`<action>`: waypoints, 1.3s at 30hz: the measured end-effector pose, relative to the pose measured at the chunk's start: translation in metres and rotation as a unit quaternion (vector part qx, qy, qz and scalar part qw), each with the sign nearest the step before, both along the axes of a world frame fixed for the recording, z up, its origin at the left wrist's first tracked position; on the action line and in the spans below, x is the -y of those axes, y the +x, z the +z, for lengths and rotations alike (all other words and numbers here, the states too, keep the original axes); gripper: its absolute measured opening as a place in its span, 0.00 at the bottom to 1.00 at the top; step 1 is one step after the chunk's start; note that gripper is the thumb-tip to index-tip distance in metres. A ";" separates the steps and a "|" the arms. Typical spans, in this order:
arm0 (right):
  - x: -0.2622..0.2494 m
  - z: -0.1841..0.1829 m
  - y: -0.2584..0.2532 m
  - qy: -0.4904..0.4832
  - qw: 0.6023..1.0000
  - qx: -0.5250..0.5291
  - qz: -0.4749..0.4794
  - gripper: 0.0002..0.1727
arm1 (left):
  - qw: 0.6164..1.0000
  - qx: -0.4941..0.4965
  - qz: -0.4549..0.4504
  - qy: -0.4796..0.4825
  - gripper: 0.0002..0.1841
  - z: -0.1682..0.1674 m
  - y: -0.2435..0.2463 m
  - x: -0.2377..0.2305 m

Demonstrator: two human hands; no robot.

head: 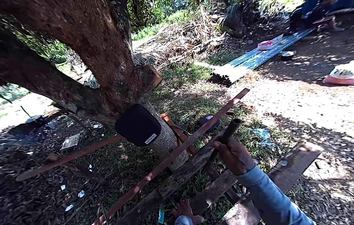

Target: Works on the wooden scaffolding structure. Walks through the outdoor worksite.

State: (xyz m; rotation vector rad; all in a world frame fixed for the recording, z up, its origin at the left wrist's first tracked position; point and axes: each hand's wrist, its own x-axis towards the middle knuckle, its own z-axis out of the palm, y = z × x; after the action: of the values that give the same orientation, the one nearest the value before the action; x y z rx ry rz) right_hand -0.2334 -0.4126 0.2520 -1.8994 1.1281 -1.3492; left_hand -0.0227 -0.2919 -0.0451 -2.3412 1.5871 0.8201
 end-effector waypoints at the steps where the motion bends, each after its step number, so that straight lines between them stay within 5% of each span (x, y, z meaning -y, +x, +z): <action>1: 0.000 0.001 0.000 -0.001 1.000 -0.001 0.003 0.20 | 1.000 0.002 0.001 0.000 0.60 -0.001 -0.001 0.000; 20: -0.010 0.013 -0.010 -0.025 0.998 0.002 0.064 0.18 | 0.999 -0.033 0.003 -0.015 0.60 -0.010 -0.006 -0.017; 32: 0.041 0.035 -0.014 -0.015 0.999 -0.015 0.028 0.16 | 1.000 -0.012 -0.007 -0.005 0.59 -0.014 -0.007 -0.018; 39: 0.062 0.013 -0.020 0.000 1.000 -0.027 0.015 0.17 | 1.000 -0.006 -0.014 0.001 0.60 -0.013 -0.007 -0.017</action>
State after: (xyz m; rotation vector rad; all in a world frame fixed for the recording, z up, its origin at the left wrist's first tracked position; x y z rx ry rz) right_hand -0.2536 -0.4749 0.2649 -1.9567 1.1215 -1.2879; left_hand -0.0293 -0.2748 -0.0579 -2.3125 1.6200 0.8313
